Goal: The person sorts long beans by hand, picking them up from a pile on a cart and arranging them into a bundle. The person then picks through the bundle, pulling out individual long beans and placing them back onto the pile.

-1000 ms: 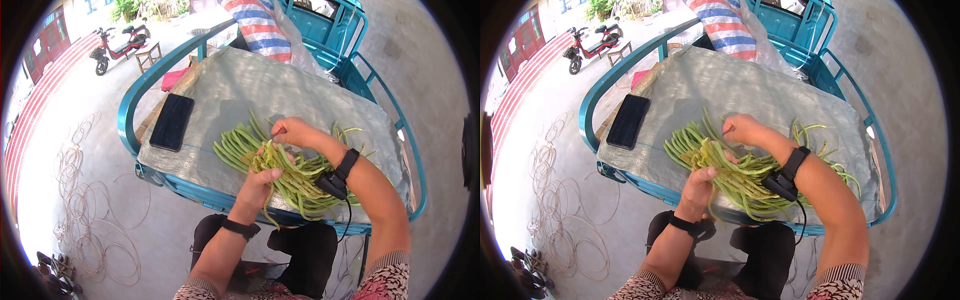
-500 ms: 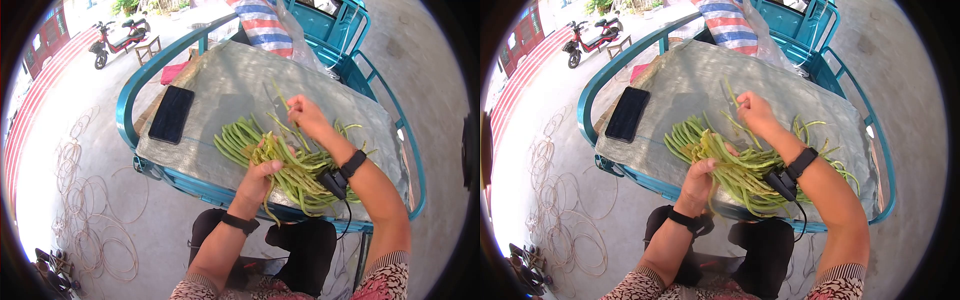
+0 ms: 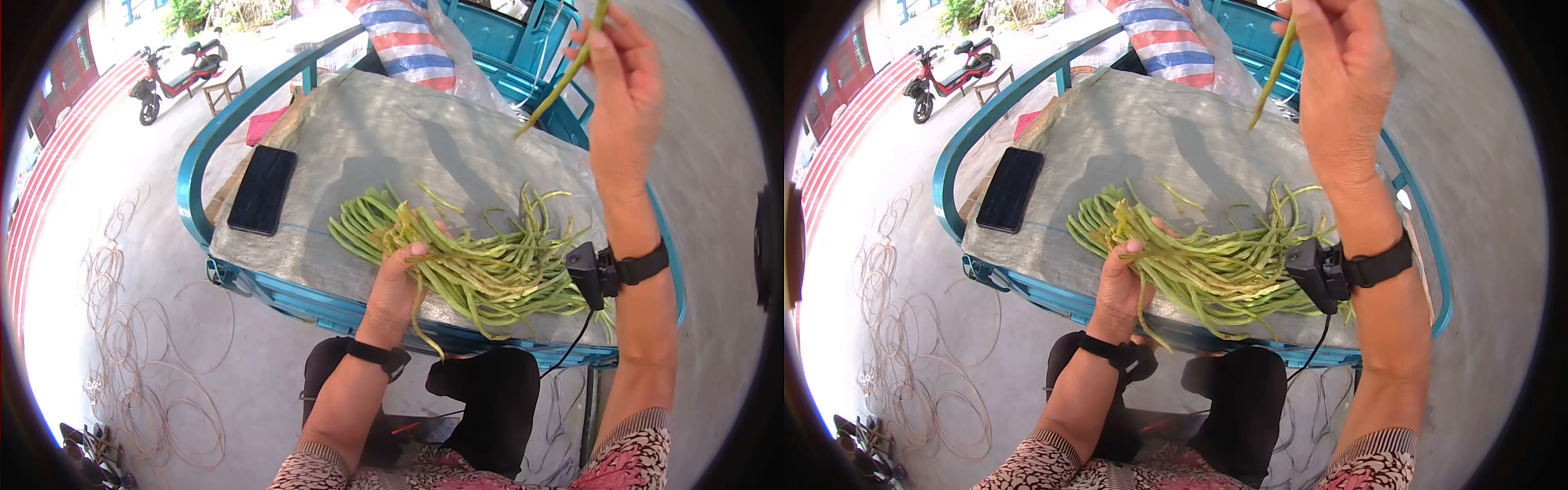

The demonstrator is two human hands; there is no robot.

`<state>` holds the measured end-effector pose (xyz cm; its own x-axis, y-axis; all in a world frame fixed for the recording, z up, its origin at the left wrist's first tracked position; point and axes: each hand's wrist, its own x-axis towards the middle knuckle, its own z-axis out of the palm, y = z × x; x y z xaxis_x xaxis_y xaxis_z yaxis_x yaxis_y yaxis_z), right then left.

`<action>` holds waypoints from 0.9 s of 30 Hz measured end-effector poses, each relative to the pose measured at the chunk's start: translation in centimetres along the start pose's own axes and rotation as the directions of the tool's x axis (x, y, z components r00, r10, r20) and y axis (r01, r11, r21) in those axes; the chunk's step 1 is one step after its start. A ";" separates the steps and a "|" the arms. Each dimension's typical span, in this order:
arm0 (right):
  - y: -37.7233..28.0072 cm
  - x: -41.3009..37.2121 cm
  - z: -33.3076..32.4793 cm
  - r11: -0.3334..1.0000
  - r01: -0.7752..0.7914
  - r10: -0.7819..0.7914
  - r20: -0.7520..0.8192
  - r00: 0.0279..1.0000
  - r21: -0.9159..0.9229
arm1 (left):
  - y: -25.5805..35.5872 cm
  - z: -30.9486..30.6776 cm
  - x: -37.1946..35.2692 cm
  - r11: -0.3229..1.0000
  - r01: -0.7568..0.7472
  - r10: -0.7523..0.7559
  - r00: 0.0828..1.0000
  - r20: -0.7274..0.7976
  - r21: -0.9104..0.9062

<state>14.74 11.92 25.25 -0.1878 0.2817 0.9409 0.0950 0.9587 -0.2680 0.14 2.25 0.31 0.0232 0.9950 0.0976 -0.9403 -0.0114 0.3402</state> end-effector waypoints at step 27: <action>-4.9 -17.4 2.0 0.859 -0.382 0.496 0.374 0.784 -0.340 | 0.7 0.6 0.0 0.998 0.000 0.005 0.997 0.074 -0.059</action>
<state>15.53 2.39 9.80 -0.4653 0.7111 0.5271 0.4862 0.7029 -0.5192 -0.29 2.16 1.12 0.0439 0.9848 0.1681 -0.9587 -0.0058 0.2843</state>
